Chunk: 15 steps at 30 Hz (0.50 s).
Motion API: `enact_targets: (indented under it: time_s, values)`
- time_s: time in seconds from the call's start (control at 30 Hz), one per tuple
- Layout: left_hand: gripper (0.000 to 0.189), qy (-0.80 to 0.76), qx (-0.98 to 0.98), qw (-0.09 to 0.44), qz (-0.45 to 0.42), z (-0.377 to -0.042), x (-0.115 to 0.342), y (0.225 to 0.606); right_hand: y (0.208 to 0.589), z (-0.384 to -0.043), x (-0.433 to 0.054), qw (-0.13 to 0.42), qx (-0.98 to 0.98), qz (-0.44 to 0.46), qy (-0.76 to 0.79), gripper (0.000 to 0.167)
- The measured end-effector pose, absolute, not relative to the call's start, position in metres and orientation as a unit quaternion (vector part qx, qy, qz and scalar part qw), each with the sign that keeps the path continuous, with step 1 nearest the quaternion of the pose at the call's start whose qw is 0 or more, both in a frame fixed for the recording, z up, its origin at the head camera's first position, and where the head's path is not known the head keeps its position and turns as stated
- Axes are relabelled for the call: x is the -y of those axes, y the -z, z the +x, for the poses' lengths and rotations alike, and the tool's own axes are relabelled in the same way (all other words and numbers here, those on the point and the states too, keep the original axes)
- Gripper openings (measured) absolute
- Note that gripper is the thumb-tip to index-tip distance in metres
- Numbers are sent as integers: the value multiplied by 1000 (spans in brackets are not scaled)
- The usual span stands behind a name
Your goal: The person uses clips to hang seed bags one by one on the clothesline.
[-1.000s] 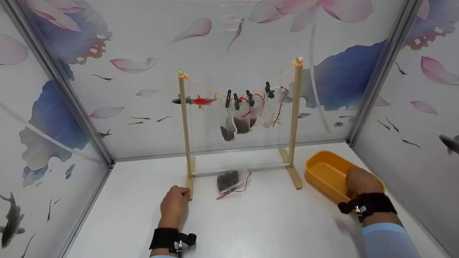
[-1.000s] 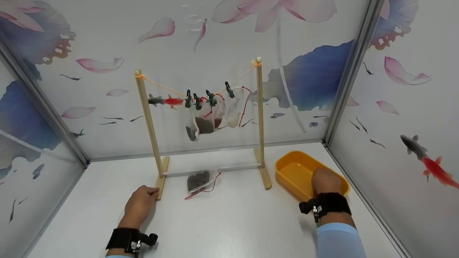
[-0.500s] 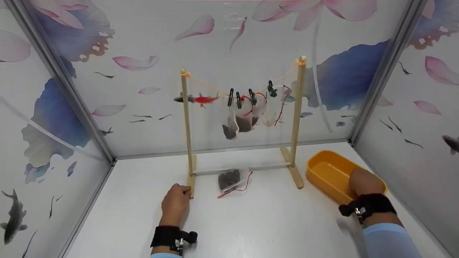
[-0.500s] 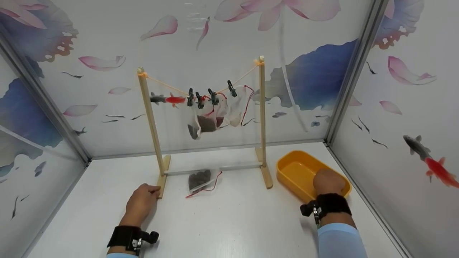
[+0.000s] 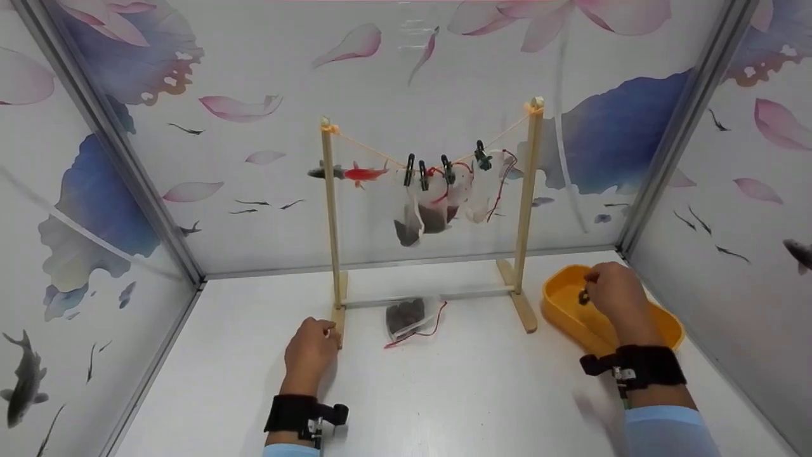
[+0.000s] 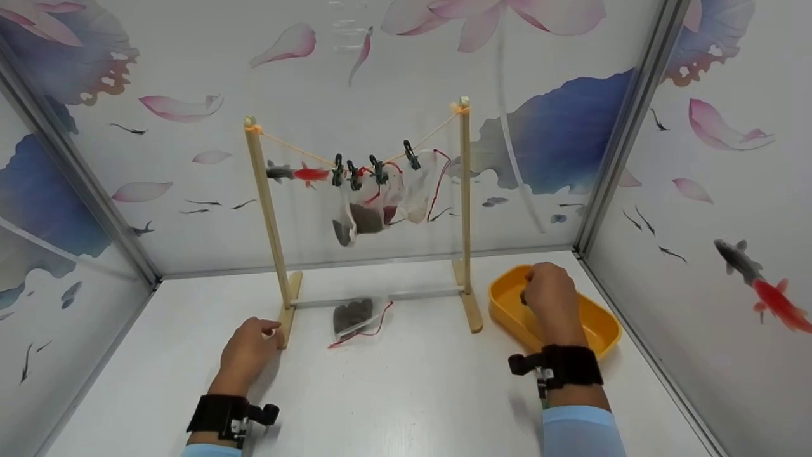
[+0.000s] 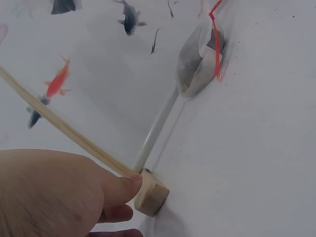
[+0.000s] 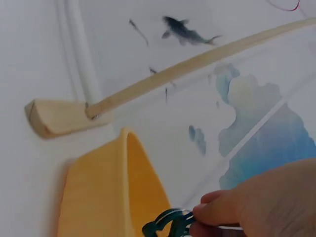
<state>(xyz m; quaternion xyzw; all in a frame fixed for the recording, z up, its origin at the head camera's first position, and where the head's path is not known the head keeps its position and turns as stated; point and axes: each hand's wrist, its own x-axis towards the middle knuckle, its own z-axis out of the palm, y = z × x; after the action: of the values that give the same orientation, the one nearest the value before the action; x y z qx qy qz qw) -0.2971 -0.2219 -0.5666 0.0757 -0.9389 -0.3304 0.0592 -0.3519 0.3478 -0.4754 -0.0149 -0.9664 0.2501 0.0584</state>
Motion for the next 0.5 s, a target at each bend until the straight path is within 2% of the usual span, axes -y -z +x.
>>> enact_targets:
  time_s: [0.17,0.37,0.5]
  values:
    - [28,351,930,94,47,-297,208,543,469,-348,-292,122,921,-1,-369,19]
    - [22,389,913,119,-24,-290,177,523,478,-339,-217,122,859,58,-494,12]
    - [25,390,907,135,-82,-282,153,517,494,-330,-173,121,832,111,-530,11]
